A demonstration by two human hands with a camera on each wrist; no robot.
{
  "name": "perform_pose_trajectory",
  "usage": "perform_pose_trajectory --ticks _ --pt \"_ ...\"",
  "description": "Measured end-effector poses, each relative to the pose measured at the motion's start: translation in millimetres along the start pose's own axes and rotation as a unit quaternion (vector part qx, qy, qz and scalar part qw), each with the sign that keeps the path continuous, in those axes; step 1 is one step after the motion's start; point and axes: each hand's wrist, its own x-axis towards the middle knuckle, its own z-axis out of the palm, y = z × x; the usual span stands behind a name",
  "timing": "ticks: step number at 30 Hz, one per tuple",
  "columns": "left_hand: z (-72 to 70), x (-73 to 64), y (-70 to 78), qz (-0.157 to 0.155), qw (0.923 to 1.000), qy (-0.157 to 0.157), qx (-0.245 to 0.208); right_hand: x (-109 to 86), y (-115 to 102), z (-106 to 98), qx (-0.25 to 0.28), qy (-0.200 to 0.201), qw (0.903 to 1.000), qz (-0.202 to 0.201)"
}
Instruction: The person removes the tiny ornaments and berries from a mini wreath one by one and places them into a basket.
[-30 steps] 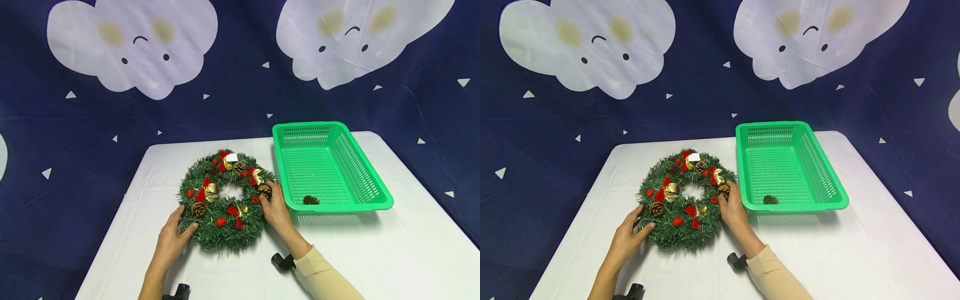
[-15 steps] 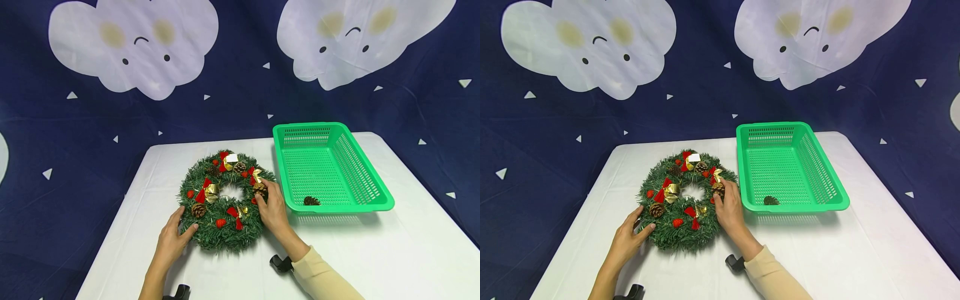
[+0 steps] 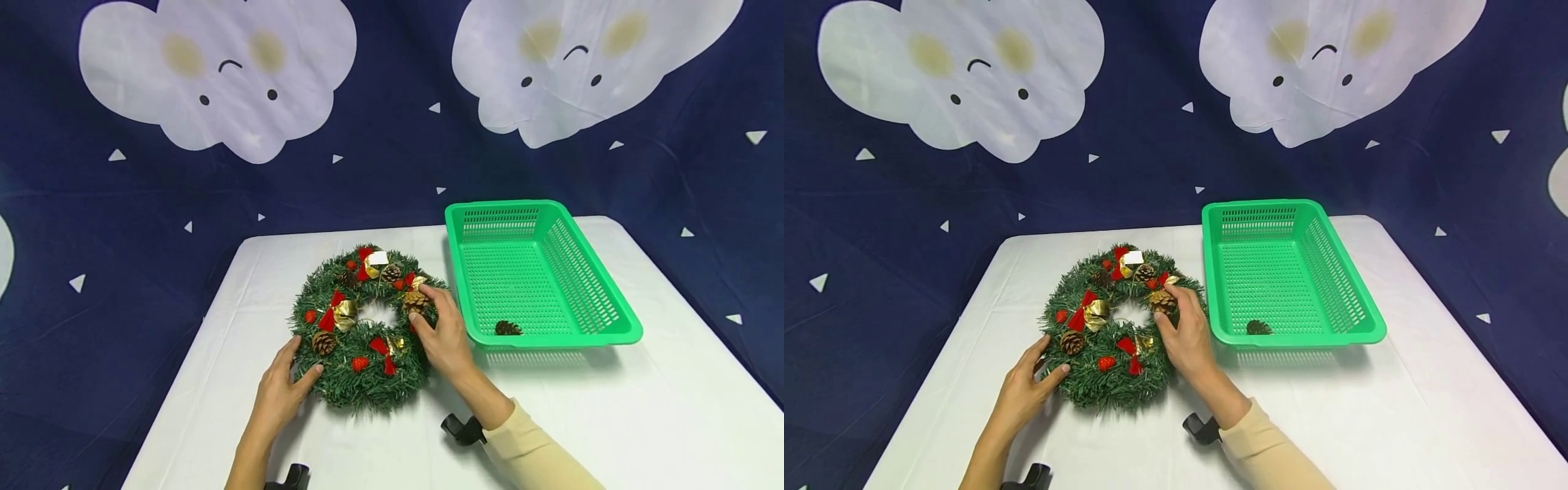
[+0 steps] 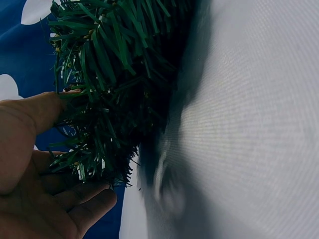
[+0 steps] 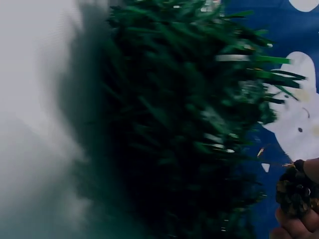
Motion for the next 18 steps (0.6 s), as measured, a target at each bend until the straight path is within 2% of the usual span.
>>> perform_pose_trajectory --ticks 7,18 --pt "-0.1 0.5 0.5 -0.002 1.0000 -0.003 0.000 4.1 -11.4 -13.8 0.031 -0.037 0.9975 0.052" --pt "0.4 1.4 -1.2 -0.002 1.0000 -0.001 0.001 10.5 -16.7 -39.8 0.046 -0.051 0.9950 0.073"
